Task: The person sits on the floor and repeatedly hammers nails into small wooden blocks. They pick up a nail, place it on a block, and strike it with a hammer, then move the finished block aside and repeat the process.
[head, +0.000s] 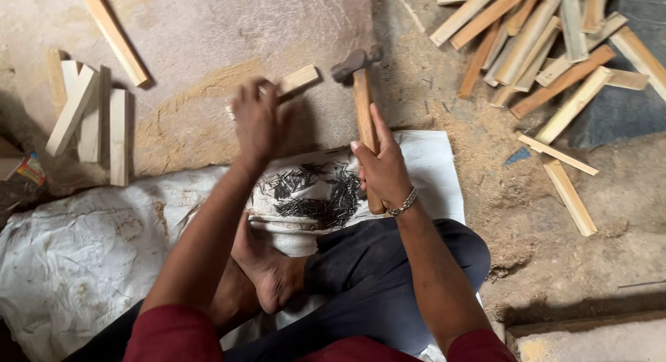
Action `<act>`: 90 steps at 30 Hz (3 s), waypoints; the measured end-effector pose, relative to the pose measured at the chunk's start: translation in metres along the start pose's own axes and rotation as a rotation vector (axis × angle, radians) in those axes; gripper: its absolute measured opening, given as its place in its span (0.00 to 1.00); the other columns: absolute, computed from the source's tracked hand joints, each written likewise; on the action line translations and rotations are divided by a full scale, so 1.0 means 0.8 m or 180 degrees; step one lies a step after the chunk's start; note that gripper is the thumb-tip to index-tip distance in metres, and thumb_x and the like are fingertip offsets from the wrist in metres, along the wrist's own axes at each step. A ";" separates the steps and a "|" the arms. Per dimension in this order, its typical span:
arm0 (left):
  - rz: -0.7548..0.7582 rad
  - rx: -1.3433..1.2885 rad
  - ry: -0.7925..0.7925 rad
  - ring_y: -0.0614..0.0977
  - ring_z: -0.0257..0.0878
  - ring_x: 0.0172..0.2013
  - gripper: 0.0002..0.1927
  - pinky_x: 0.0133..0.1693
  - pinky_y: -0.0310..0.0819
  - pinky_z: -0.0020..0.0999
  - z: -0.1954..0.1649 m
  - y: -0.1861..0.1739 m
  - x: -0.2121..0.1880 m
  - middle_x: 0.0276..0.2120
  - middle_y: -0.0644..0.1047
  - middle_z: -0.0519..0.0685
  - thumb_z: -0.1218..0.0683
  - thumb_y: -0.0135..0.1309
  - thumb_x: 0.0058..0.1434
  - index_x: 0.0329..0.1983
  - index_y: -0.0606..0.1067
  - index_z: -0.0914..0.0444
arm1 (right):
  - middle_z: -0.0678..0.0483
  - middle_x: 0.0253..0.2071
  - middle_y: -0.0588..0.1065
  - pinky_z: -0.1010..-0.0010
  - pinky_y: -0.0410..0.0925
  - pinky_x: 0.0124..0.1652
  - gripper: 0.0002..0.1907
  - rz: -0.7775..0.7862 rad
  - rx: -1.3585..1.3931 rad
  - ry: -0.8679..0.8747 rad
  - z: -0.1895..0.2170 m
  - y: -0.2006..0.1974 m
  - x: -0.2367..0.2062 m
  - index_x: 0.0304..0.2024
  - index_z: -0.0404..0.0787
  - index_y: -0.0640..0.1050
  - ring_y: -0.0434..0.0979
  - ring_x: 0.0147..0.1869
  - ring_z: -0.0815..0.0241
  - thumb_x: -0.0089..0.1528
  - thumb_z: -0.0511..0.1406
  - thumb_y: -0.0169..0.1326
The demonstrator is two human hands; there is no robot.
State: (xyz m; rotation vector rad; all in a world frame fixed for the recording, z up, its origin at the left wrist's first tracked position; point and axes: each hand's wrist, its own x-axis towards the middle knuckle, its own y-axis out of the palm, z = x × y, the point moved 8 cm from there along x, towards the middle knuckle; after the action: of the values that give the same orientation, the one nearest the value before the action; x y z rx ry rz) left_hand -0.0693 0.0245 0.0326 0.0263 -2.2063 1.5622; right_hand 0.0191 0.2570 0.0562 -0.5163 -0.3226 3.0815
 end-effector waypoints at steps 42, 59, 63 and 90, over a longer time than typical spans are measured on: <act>0.0816 -0.3940 -0.2204 0.87 0.35 0.35 0.10 0.41 0.85 0.31 -0.007 -0.010 -0.046 0.38 0.84 0.54 0.60 0.57 0.65 0.48 0.79 0.67 | 0.57 0.28 0.73 0.80 0.67 0.15 0.42 0.0280 -0.0020 0.0518 0.027 0.035 0.001 0.79 0.51 0.49 0.70 0.20 0.73 0.66 0.33 0.52; 0.0902 -0.4810 -0.2397 0.83 0.36 0.33 0.08 0.38 0.85 0.33 0.002 0.028 -0.015 0.37 0.82 0.53 0.62 0.54 0.67 0.48 0.79 0.66 | 0.59 0.26 0.72 0.78 0.67 0.15 0.42 0.0297 0.0084 0.0477 0.026 0.032 0.013 0.79 0.50 0.49 0.69 0.19 0.73 0.66 0.33 0.52; 0.0664 -0.2850 -0.1590 0.83 0.33 0.29 0.06 0.29 0.84 0.27 0.030 0.042 0.013 0.35 0.82 0.50 0.58 0.53 0.70 0.42 0.80 0.63 | 0.59 0.26 0.72 0.79 0.67 0.15 0.42 0.0269 0.0127 0.0447 0.024 0.031 0.014 0.78 0.49 0.50 0.68 0.18 0.73 0.66 0.32 0.53; -0.0144 -0.1390 0.0019 0.84 0.38 0.38 0.09 0.34 0.81 0.31 0.026 0.061 0.070 0.42 0.81 0.48 0.60 0.55 0.70 0.50 0.82 0.60 | 0.57 0.27 0.73 0.78 0.68 0.15 0.41 0.0293 0.0014 0.0506 0.022 0.034 0.032 0.78 0.49 0.50 0.69 0.19 0.73 0.66 0.33 0.53</act>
State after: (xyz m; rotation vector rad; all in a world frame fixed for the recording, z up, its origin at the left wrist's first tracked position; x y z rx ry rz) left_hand -0.1397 0.0363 0.0035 -0.0592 -2.4738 1.0270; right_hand -0.0096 0.2277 0.0585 -0.7919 -0.2977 3.1009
